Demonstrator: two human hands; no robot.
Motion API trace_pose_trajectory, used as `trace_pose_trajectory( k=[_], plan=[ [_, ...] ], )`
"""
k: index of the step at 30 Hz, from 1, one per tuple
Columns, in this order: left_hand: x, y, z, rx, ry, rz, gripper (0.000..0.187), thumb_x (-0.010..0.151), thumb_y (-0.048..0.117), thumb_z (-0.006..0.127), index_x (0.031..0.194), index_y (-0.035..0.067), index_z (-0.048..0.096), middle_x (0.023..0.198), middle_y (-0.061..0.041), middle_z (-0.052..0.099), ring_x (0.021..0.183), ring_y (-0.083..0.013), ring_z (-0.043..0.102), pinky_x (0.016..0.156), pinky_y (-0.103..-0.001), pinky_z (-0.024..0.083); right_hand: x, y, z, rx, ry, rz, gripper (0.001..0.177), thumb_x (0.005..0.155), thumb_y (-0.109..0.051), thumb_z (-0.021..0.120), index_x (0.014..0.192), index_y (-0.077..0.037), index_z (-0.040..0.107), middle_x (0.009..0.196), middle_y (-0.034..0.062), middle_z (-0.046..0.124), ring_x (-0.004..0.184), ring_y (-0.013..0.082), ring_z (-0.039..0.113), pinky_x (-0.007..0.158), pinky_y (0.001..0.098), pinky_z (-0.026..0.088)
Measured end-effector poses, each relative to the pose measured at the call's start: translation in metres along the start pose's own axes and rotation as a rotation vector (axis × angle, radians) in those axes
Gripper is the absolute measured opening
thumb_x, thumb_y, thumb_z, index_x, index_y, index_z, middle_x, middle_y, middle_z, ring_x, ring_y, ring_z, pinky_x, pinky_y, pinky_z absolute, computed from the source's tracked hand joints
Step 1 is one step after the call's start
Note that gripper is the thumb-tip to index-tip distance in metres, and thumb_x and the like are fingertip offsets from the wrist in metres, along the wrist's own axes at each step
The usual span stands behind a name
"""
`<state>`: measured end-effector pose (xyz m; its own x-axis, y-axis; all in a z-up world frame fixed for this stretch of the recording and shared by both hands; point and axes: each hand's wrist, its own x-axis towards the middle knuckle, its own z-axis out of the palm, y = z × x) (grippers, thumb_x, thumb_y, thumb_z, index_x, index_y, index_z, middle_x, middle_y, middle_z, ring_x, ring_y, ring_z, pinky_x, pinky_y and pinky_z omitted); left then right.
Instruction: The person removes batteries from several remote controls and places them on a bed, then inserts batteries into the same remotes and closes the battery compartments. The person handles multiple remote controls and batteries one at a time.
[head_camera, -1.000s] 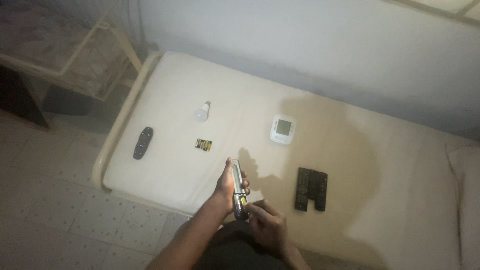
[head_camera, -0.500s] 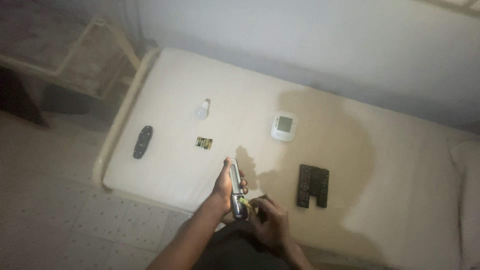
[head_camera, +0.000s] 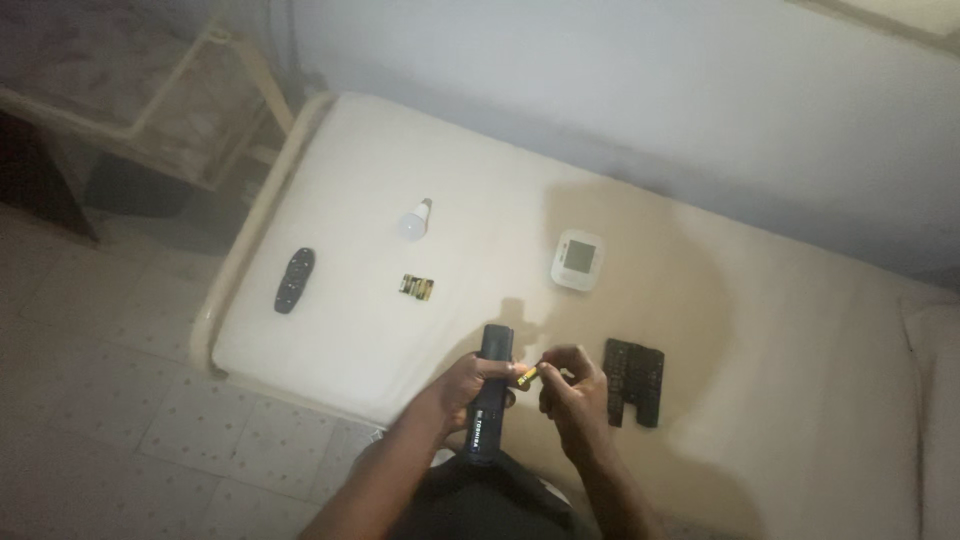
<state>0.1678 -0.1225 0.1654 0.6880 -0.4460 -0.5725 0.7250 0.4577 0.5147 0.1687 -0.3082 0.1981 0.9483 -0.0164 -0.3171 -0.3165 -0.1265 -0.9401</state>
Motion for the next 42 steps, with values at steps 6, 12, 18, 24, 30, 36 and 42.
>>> trace_pose_trajectory(
  k=[6, 12, 18, 24, 30, 36, 42],
  plan=[
    [-0.008, 0.005, -0.008, -0.048, 0.012, 0.081, 0.024, 0.079, 0.022, 0.080, 0.093, 0.006, 0.070, 0.081, -0.006, 0.067, 0.061, -0.0125, 0.059, 0.051, -0.025, 0.047, 0.003, -0.007, 0.021, -0.021, -0.058, 0.120, 0.041, 0.086, -0.016, 0.076, 0.119, 0.007, 0.069, 0.082, 0.0127, 0.071, 0.049, 0.0111, 0.054, 0.039, 0.0261, 0.040],
    [-0.006, 0.001, -0.039, -0.075, 0.082, 0.100, 0.019, 0.078, 0.019, 0.079, 0.090, 0.007, 0.069, 0.077, -0.006, 0.069, 0.062, -0.0133, 0.061, 0.057, -0.026, 0.050, 0.009, -0.009, 0.038, 0.032, -0.251, 0.293, 0.061, 0.078, -0.008, 0.080, 0.136, -0.001, 0.061, 0.083, 0.0136, 0.065, 0.050, 0.0105, 0.050, 0.041, 0.0251, 0.040],
    [-0.001, 0.001, -0.071, -0.015, 0.172, 0.041, 0.023, 0.078, 0.020, 0.080, 0.093, 0.005, 0.070, 0.080, -0.011, 0.071, 0.061, -0.0169, 0.063, 0.060, -0.030, 0.053, 0.024, 0.003, 0.057, 0.104, -0.336, 0.381, 0.061, 0.076, 0.000, 0.079, 0.134, -0.001, 0.059, 0.094, 0.0134, 0.065, 0.055, 0.0094, 0.049, 0.043, 0.0240, 0.039],
    [-0.009, 0.007, -0.097, -0.049, 0.324, -0.021, 0.030, 0.077, 0.027, 0.077, 0.098, 0.006, 0.074, 0.085, -0.008, 0.076, 0.059, -0.0159, 0.061, 0.056, -0.031, 0.052, 0.060, 0.017, 0.085, -0.135, -0.238, 0.346, 0.060, 0.073, 0.001, 0.080, 0.130, -0.005, 0.062, 0.103, 0.0106, 0.069, 0.061, 0.0131, 0.055, 0.046, 0.0271, 0.043],
    [-0.023, 0.005, -0.129, -0.233, 0.392, -0.037, 0.030, 0.080, 0.027, 0.078, 0.098, 0.004, 0.072, 0.081, -0.008, 0.069, 0.059, -0.0178, 0.061, 0.055, -0.033, 0.052, 0.129, 0.086, 0.125, -0.511, -0.197, -0.006, 0.053, 0.070, -0.009, 0.089, 0.120, -0.008, 0.072, 0.091, 0.0126, 0.077, 0.081, 0.0198, 0.070, 0.073, 0.0339, 0.058],
    [-0.047, 0.013, -0.136, -0.169, 0.515, -0.054, 0.035, 0.080, 0.029, 0.079, 0.104, 0.006, 0.067, 0.085, -0.008, 0.072, 0.060, -0.0162, 0.059, 0.055, -0.031, 0.051, 0.199, 0.153, 0.165, -0.880, -0.226, -0.180, 0.045, 0.078, -0.022, 0.085, 0.117, -0.008, 0.068, 0.104, 0.0112, 0.077, 0.095, 0.0257, 0.075, 0.089, 0.0395, 0.058],
    [-0.071, 0.008, -0.155, -0.265, 0.576, -0.021, 0.040, 0.078, 0.029, 0.078, 0.105, 0.003, 0.066, 0.085, -0.008, 0.072, 0.060, -0.0184, 0.061, 0.056, -0.034, 0.051, 0.214, 0.174, 0.197, -0.845, -0.059, -0.197, 0.040, 0.080, -0.017, 0.074, 0.119, -0.013, 0.068, 0.108, 0.0161, 0.074, 0.100, 0.0359, 0.071, 0.090, 0.0453, 0.057]
  ],
)
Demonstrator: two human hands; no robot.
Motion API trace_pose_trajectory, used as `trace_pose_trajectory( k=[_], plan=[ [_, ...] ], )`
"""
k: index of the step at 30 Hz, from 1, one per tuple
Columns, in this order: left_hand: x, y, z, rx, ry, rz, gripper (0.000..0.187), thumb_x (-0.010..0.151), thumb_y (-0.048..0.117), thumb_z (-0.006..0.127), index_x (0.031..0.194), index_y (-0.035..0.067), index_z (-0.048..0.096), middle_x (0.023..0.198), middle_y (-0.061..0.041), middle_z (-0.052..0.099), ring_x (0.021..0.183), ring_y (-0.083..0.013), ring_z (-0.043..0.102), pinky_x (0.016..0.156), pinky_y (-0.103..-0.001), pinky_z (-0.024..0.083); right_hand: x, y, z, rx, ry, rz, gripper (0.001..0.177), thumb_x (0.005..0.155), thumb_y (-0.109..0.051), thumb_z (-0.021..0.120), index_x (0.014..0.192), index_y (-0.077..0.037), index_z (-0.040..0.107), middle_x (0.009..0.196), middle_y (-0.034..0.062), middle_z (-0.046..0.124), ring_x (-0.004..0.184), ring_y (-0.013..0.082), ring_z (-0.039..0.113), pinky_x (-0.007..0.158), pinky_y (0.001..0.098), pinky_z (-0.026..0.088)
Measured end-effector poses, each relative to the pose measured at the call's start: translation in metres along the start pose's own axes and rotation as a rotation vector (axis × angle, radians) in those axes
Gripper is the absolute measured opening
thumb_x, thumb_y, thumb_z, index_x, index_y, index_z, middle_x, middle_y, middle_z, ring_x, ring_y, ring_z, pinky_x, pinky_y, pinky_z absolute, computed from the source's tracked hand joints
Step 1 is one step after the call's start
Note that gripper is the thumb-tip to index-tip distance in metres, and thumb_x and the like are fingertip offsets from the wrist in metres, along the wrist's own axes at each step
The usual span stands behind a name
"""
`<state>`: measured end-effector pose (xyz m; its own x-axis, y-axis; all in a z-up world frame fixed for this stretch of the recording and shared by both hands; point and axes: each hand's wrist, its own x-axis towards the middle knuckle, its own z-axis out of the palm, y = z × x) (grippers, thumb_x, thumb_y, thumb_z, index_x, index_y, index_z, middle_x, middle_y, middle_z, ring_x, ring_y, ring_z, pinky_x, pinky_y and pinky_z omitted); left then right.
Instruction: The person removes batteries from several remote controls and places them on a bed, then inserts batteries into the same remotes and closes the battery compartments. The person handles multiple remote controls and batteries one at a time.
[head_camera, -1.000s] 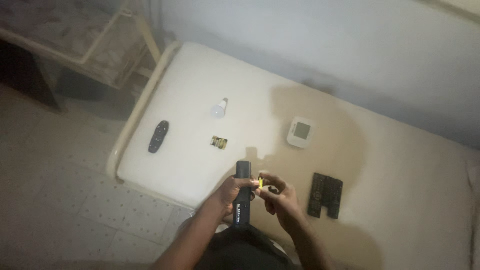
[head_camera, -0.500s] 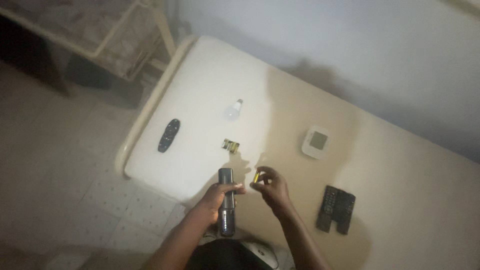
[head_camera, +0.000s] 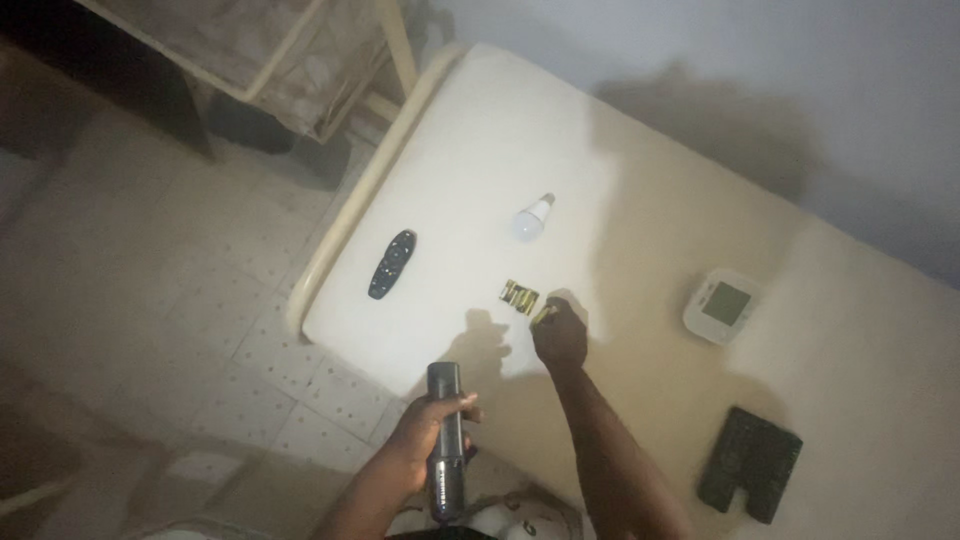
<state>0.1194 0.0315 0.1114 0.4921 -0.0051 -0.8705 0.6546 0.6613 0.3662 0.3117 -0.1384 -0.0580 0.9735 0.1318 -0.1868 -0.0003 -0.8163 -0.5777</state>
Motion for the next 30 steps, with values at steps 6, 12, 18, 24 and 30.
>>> trace_pose_trajectory(
  k=[6, 12, 18, 24, 30],
  plan=[
    [0.014, -0.012, -0.025, -0.001, 0.142, -0.056, 0.041, 0.078, 0.029, 0.078, 0.111, 0.008, 0.064, 0.085, -0.007, 0.072, 0.064, -0.0170, 0.063, 0.060, -0.034, 0.052, 0.003, -0.010, 0.002, -0.018, -0.033, 0.077, 0.035, 0.084, -0.016, 0.070, 0.119, -0.015, 0.067, 0.110, 0.0153, 0.073, 0.104, 0.0363, 0.070, 0.091, 0.0471, 0.055],
    [0.019, -0.020, -0.026, 0.011, 0.150, -0.043, 0.041, 0.081, 0.030, 0.078, 0.111, 0.006, 0.063, 0.084, -0.008, 0.071, 0.065, -0.0184, 0.062, 0.064, -0.035, 0.053, 0.005, -0.017, 0.002, -0.040, -0.022, 0.056, 0.031, 0.088, -0.015, 0.066, 0.119, -0.015, 0.067, 0.114, 0.0137, 0.073, 0.106, 0.0362, 0.069, 0.093, 0.0477, 0.054],
    [0.015, -0.018, -0.020, 0.046, 0.162, -0.060, 0.039, 0.081, 0.030, 0.076, 0.110, 0.007, 0.064, 0.083, -0.007, 0.071, 0.065, -0.0180, 0.062, 0.064, -0.034, 0.052, 0.006, -0.016, -0.002, -0.034, -0.039, 0.064, 0.045, 0.083, -0.009, 0.064, 0.128, -0.013, 0.062, 0.110, 0.0179, 0.072, 0.105, 0.0381, 0.067, 0.092, 0.0500, 0.053],
    [0.018, -0.024, -0.019, 0.019, 0.161, -0.069, 0.040, 0.080, 0.030, 0.078, 0.109, 0.007, 0.063, 0.084, -0.008, 0.070, 0.064, -0.0182, 0.061, 0.062, -0.035, 0.052, -0.002, 0.026, 0.027, 0.087, 0.146, -0.059, 0.033, 0.092, -0.012, 0.061, 0.125, -0.011, 0.063, 0.111, 0.0206, 0.071, 0.103, 0.0367, 0.068, 0.092, 0.0468, 0.055],
    [0.026, -0.029, -0.014, -0.004, 0.119, -0.047, 0.042, 0.079, 0.031, 0.079, 0.110, 0.008, 0.061, 0.084, -0.008, 0.070, 0.064, -0.0182, 0.061, 0.060, -0.036, 0.054, 0.006, 0.061, 0.044, 0.005, -0.017, -0.198, 0.032, 0.092, -0.019, 0.067, 0.121, -0.006, 0.066, 0.110, 0.0172, 0.073, 0.101, 0.0323, 0.071, 0.094, 0.0418, 0.056]
  ],
)
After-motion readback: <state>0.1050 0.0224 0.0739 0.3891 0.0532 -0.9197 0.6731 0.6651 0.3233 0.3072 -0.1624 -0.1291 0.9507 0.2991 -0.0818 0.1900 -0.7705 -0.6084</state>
